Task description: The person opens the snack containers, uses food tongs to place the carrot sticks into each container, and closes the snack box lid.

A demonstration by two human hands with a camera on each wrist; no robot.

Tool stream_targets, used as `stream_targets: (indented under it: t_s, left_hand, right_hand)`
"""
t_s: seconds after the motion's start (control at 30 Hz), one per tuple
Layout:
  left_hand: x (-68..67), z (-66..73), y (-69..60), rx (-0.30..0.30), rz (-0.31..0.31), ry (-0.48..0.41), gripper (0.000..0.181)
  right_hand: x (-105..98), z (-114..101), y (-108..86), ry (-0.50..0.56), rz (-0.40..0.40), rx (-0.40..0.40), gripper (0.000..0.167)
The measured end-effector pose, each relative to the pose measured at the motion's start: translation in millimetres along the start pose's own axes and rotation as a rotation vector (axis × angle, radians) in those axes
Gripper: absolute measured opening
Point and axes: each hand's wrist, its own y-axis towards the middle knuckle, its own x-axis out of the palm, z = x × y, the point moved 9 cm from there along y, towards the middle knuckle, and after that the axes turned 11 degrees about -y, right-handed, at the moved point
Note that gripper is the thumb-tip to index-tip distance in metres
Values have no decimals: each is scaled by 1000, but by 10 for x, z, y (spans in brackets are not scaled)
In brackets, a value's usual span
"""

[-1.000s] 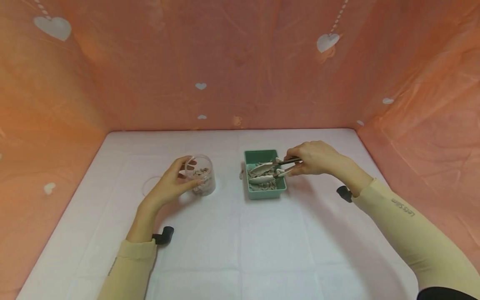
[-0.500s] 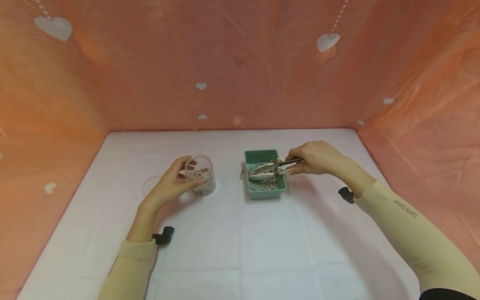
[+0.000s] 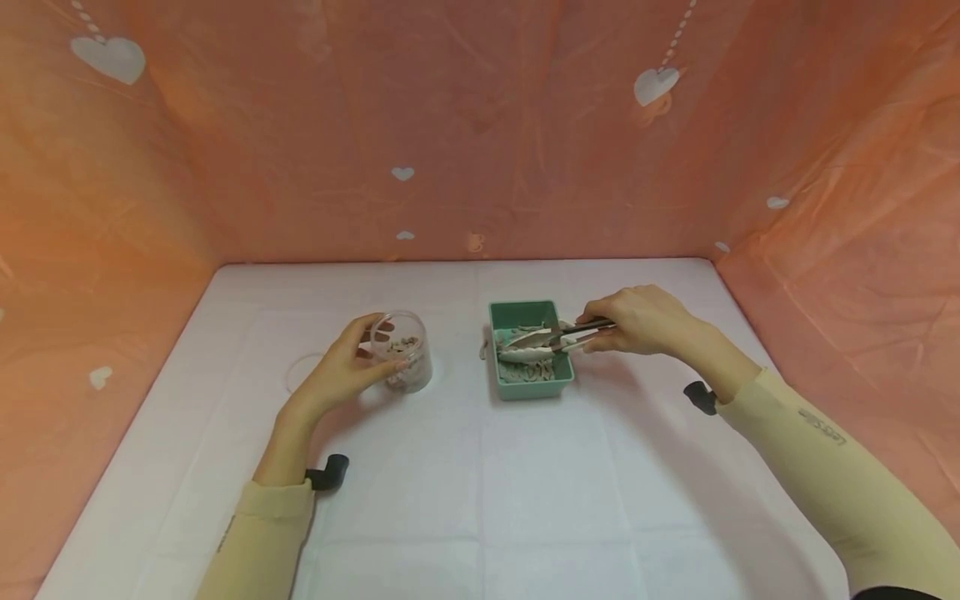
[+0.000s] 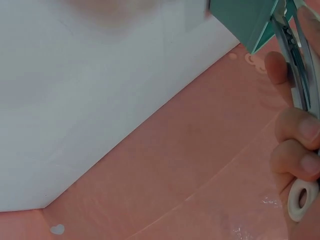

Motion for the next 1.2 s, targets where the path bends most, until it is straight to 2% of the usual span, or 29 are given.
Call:
stream_targets:
  t_s: [0.23, 0.57, 0.9, 1.2]
  left_hand:
    - [4, 43, -11, 19, 0, 5, 78]
    - [6, 62, -18, 8, -2, -3, 80]
    - [10, 15, -20, 0, 3, 16, 80]
    - [3, 17, -2, 16, 6, 14, 80]
  right_hand:
    - [-45, 33, -70, 10, 16, 17, 31]
    - [-132, 94, -157, 19, 43, 53, 32]
    - [-290, 128, -209, 9, 120, 42, 31]
    - [-339, 138, -211, 4, 133, 41, 32]
